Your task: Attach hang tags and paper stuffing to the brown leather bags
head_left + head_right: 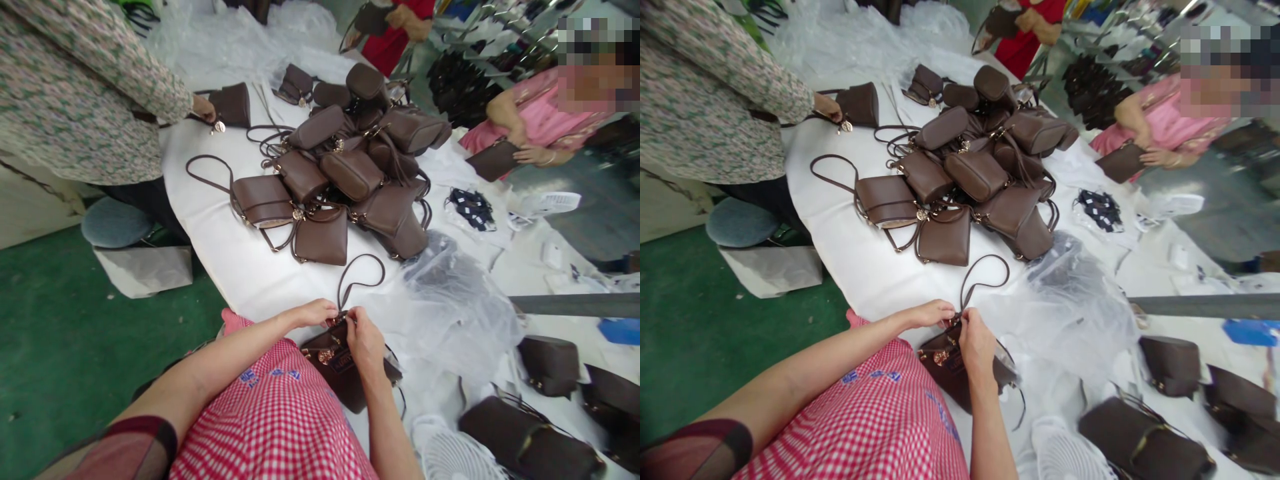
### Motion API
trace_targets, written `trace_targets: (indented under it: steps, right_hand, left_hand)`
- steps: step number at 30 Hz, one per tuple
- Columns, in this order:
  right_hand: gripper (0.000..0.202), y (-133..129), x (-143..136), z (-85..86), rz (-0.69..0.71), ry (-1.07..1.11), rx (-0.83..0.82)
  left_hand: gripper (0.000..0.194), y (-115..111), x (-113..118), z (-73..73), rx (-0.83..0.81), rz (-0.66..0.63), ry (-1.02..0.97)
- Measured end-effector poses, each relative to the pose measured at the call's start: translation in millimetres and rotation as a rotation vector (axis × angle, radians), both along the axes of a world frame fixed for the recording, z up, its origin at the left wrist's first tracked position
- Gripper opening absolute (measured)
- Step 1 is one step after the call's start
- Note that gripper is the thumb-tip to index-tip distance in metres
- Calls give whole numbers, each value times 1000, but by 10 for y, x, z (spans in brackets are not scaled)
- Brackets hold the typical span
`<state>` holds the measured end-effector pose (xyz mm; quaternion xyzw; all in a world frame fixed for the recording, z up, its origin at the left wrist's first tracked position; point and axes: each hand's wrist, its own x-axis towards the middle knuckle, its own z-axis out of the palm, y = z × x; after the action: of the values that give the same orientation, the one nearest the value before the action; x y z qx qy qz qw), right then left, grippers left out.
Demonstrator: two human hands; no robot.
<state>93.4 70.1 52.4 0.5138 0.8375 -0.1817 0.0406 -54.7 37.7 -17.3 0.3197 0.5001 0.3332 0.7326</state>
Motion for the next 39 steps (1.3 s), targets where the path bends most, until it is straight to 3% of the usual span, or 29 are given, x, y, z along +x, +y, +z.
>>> trace_targets:
  steps: [13, 39]
  right_hand:
    - [16, 48, 36, -38, -14, 252, -81]
    - [12, 45, 13, -12, 75, -72, -8]
  left_hand:
    - [15, 5, -13, -37, -9, 2, -24]
    - [15, 18, 8, -42, -20, 3, -31]
